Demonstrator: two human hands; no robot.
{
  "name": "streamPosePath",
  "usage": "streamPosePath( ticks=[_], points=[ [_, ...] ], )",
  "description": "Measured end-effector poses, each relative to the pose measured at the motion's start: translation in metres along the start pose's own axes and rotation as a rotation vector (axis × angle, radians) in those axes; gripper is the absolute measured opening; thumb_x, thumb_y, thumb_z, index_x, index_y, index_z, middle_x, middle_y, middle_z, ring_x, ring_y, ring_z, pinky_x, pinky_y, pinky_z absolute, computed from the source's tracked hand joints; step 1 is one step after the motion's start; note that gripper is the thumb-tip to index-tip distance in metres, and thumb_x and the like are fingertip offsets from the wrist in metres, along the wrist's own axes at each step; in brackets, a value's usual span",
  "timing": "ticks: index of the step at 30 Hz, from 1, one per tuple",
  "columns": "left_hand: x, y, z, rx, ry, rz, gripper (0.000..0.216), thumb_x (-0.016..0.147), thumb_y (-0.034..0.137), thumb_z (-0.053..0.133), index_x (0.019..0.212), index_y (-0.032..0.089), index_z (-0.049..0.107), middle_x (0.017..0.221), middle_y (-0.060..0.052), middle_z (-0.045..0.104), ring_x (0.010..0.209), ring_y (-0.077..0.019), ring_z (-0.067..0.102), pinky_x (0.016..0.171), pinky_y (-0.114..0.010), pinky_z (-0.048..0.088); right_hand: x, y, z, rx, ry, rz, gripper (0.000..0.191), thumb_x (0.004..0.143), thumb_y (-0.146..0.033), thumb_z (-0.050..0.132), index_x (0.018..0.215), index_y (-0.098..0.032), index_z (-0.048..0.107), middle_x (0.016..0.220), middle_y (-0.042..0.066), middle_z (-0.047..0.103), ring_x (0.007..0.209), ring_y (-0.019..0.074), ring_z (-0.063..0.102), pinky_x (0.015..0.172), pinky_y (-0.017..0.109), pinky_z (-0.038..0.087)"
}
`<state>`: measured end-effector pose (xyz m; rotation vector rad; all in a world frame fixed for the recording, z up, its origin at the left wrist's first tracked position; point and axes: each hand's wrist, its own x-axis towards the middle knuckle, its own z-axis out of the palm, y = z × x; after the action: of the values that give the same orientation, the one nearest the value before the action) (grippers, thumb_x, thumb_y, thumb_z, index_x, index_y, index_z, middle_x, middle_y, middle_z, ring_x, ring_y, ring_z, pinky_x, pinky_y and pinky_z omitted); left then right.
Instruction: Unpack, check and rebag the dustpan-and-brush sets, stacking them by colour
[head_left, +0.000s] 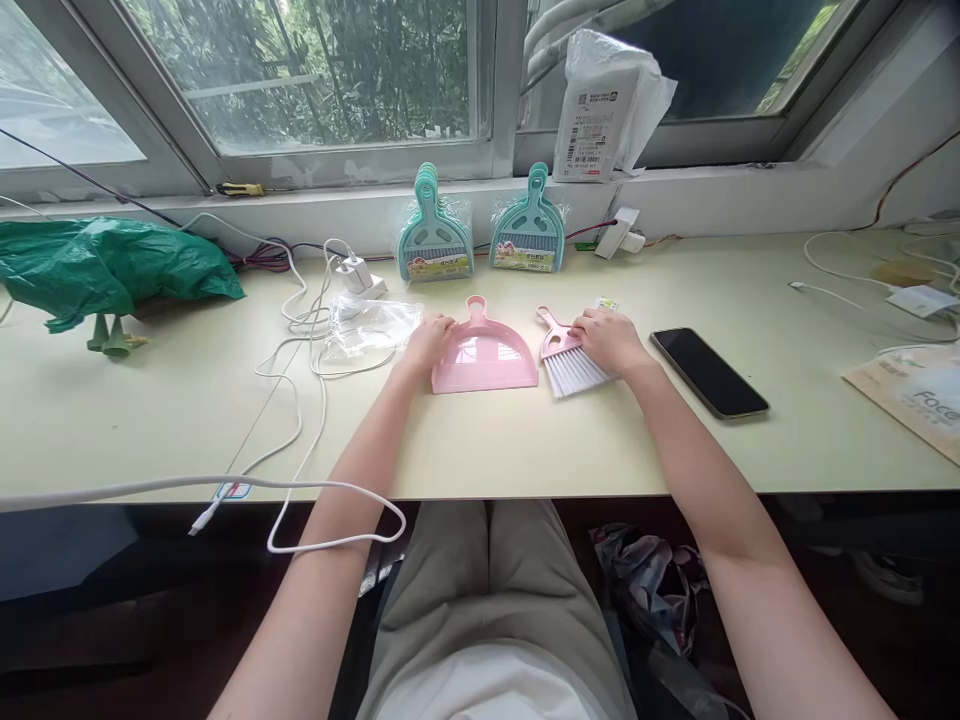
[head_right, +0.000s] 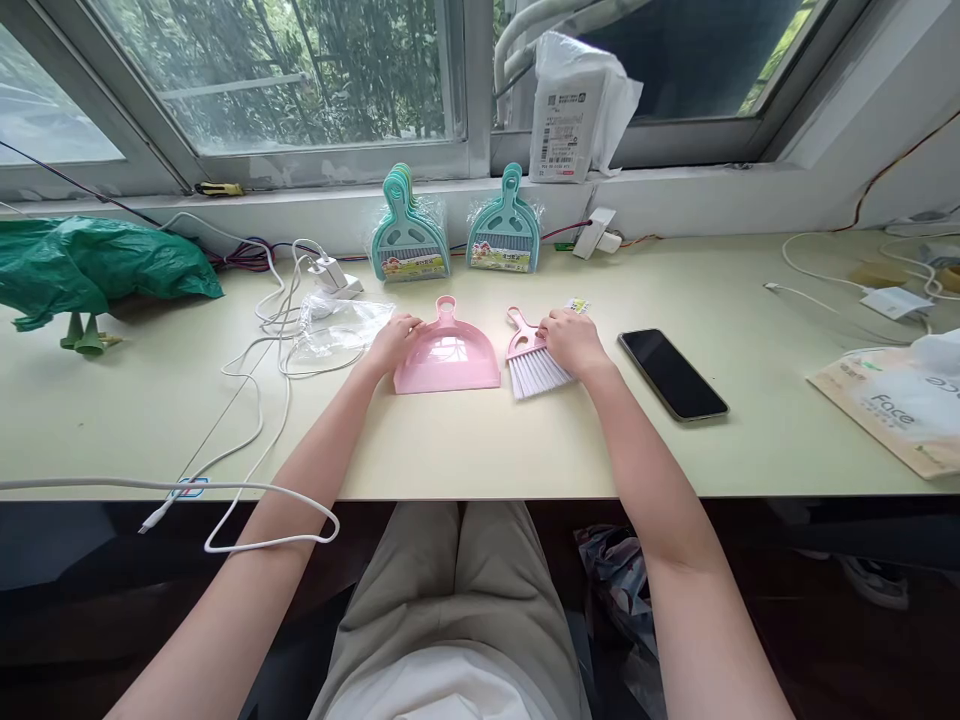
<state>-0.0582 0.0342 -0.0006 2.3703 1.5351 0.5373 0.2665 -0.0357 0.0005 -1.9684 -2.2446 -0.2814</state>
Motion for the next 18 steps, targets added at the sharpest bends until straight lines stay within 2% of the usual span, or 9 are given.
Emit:
streamPosePath(
  ticks=[3, 6, 10, 15, 18],
  points=[
    [-0.001, 0.004, -0.002, 0.022, 0.023, 0.003, 0.040, 0.099, 0.031, 0.027, 0.099, 0.018, 0.065, 0.106, -0.011, 0.064, 0.106, -0.0241, 0.056, 0.092, -0.035, 0.041, -0.001, -0.004, -0.005, 0.040, 0.019, 0.067, 0.037, 0.096, -0.031, 0.036, 0.097, -0.018, 0.071, 0.104, 0.011, 0.071, 0.095, 0.0262, 0.060, 0.072, 0.034, 0.036],
    [-0.002, 0.005, -0.005, 0.016, 0.063, 0.005, 0.039, 0.099, 0.031, 0.027, 0.099, 0.019, 0.065, 0.107, -0.011, 0.064, 0.110, -0.0244, 0.054, 0.093, -0.035, 0.041, -0.002, -0.007, -0.013, 0.062, 0.071, 0.221, 0.040, 0.097, -0.037, 0.035, 0.094, -0.020, 0.071, 0.097, 0.011, 0.072, 0.087, 0.0260, 0.062, 0.065, 0.032, 0.032],
    [-0.003, 0.005, -0.006, 0.017, 0.092, -0.002, 0.036, 0.098, 0.031, 0.032, 0.097, 0.019, 0.065, 0.108, -0.010, 0.065, 0.111, -0.0243, 0.054, 0.090, -0.034, 0.043, -0.002, -0.008, -0.021, 0.060, 0.128, 0.378, 0.040, 0.097, -0.043, 0.037, 0.093, -0.020, 0.069, 0.090, 0.013, 0.072, 0.084, 0.0271, 0.063, 0.063, 0.032, 0.032],
    [-0.004, 0.008, -0.003, 0.068, 0.091, -0.001, 0.034, 0.097, 0.025, 0.032, 0.097, 0.019, 0.065, 0.107, -0.011, 0.065, 0.108, -0.0246, 0.055, 0.086, -0.034, 0.043, -0.001, -0.018, -0.023, 0.158, 0.136, 0.369, 0.035, 0.094, -0.046, 0.043, 0.096, -0.021, 0.067, 0.092, 0.011, 0.072, 0.083, 0.0263, 0.063, 0.067, 0.032, 0.036],
    [-0.004, 0.012, -0.001, 0.081, 0.085, -0.003, 0.036, 0.097, 0.022, 0.029, 0.097, 0.017, 0.065, 0.107, -0.013, 0.065, 0.104, -0.0251, 0.057, 0.084, -0.035, 0.043, -0.003, -0.029, -0.022, 0.171, 0.132, 0.341, 0.039, 0.092, -0.052, 0.045, 0.090, -0.021, 0.068, 0.094, 0.012, 0.070, 0.086, 0.0271, 0.062, 0.069, 0.034, 0.039]
  ],
)
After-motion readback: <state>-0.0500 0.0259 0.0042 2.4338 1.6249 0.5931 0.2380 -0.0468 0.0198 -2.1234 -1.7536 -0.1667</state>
